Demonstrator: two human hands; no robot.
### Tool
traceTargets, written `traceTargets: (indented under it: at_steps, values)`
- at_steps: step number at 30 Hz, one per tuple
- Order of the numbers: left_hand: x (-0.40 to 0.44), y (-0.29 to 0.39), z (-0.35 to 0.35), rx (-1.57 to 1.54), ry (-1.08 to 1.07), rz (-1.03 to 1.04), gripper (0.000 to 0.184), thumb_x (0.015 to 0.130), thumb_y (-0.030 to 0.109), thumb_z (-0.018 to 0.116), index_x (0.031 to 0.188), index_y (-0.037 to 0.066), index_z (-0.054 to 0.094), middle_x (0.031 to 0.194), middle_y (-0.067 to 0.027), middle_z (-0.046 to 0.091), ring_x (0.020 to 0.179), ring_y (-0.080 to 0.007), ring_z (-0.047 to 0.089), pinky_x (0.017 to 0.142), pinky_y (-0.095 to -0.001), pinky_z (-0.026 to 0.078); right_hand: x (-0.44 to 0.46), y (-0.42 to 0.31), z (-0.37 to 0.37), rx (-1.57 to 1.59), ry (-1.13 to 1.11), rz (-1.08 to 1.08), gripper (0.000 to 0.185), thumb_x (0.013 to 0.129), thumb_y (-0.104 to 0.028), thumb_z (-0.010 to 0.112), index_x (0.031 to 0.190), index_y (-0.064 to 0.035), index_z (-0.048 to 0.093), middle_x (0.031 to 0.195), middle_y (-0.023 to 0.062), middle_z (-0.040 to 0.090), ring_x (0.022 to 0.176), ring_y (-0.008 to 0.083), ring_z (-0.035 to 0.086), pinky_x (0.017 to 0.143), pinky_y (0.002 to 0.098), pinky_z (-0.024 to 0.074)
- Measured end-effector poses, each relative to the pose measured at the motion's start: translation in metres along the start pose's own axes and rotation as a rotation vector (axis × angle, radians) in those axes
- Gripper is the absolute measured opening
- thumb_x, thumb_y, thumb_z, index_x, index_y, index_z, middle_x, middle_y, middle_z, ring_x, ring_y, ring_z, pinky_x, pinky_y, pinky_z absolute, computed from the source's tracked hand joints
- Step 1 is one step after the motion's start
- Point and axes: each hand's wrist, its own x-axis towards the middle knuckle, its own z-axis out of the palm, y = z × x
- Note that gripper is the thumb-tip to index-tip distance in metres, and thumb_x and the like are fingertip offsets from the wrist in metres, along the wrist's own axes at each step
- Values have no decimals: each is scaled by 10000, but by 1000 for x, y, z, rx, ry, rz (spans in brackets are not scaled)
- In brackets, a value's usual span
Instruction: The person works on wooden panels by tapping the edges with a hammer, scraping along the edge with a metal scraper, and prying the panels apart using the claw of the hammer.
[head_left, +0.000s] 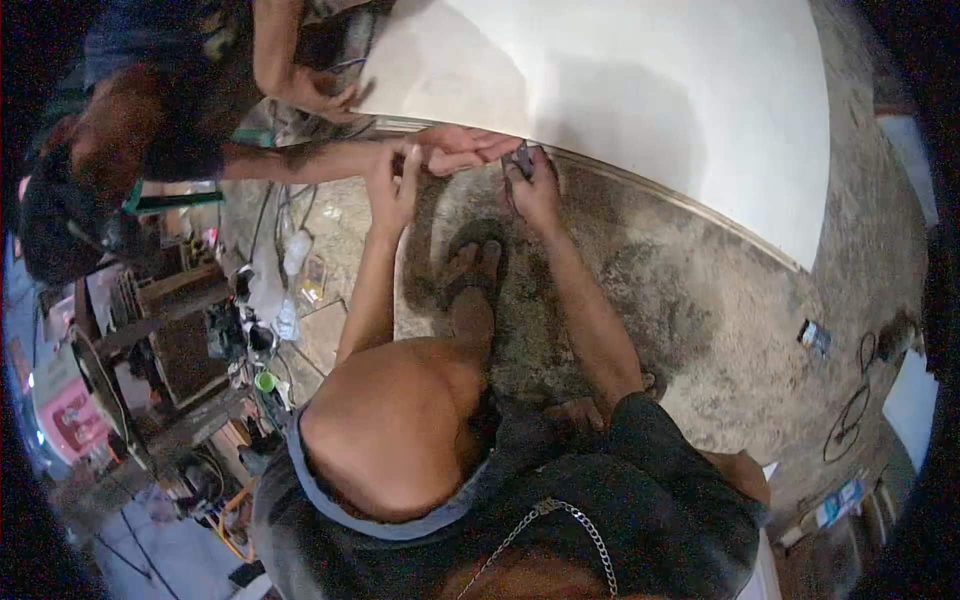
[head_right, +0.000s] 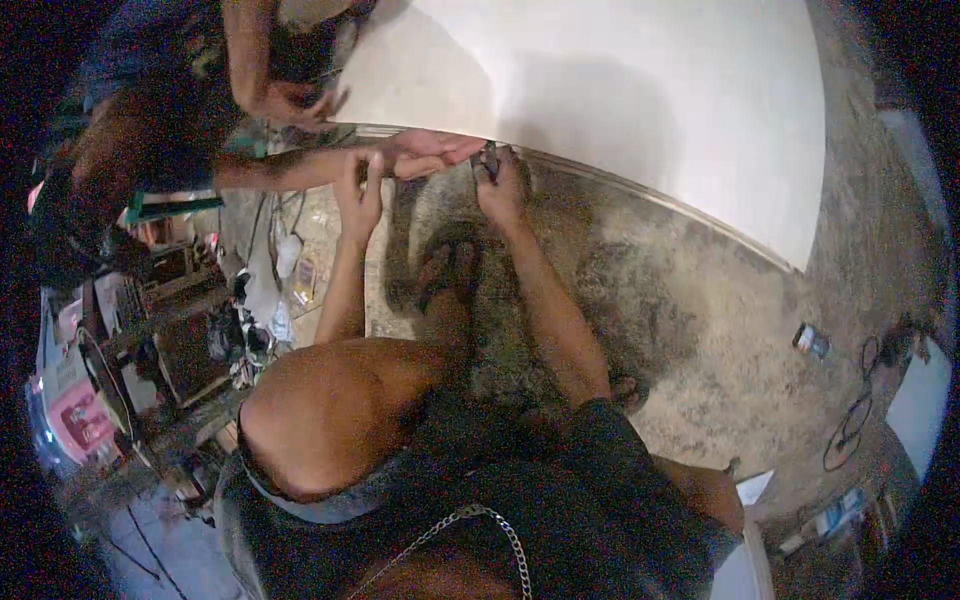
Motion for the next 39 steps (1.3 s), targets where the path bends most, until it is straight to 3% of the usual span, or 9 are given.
traceTargets:
  at_steps: [13,16,23,27,29,31,33,35,39]
  values:
    - [-76,-7,30,190,-260,-57,262,821,197,653,654,16,565,549,-62,524,486,-119,461,487,-262,380,-15,-8,0,16,112,104,521,808,-175,590,1261,-1,401,1008,240,595,963,373,572,844,439,431]
    - [-66,15,32,304,-462,-38,228,798,188,672,670,20,586,600,-91,560,497,-163,487,501,-281,401,-5,40,5,-72,318,-62,333,859,-172,542,1157,-35,478,992,138,617,899,302,606,812,421,459]
    - [-37,62,39,182,-713,108,192,803,236,658,792,45,643,779,-121,640,691,-277,624,602,-347,478,-75,-25,-148,-270,-128,113,519,891,-293,528,1291,-26,332,1219,200,474,1149,312,449,963,416,350]
    - [-26,88,52,292,-935,173,187,812,236,650,833,50,653,818,-96,654,709,-239,635,625,-336,493,-114,-2,-231,-609,193,-32,481,896,-264,525,1275,-26,349,1203,197,482,1078,283,494,950,398,367]
    - [-26,114,63,248,-1224,-144,198,810,237,654,942,90,649,847,-70,661,708,-191,632,639,-327,501,-140,-37,-264,-361,198,89,446,880,-214,528,1254,-30,372,1140,200,516,1031,299,521,911,411,402]
    - [-41,90,82,152,-1215,17,258,816,246,648,1023,96,617,868,-71,660,724,-178,632,641,-334,504,-158,-40,-281,-106,195,190,416,863,-164,531,1234,-34,394,1077,203,551,985,315,548,872,425,436]
    - [-36,85,102,52,-1199,198,326,822,255,642,1104,101,586,888,-71,659,740,-166,632,642,-340,507,-158,-16,-296,-489,339,-168,407,875,-164,521,1240,-45,384,1015,166,572,804,262,599,695,390,514]
    - [-30,93,115,-198,-1135,-369,453,875,307,567,1250,73,466,1021,-87,625,840,-184,608,674,-343,498,-157,-4,-295,-273,379,-63,398,879,-151,515,1238,-40,382,982,151,579,722,231,598,611,367,516]
    - [-3,83,150,-733,-707,-914,480,914,380,482,1301,116,375,1334,-138,378,1214,-246,394,928,-349,420,-166,-7,-280,342,372,44,425,891,-131,493,1275,-41,337,946,145,581,594,180,590,484,337,516]
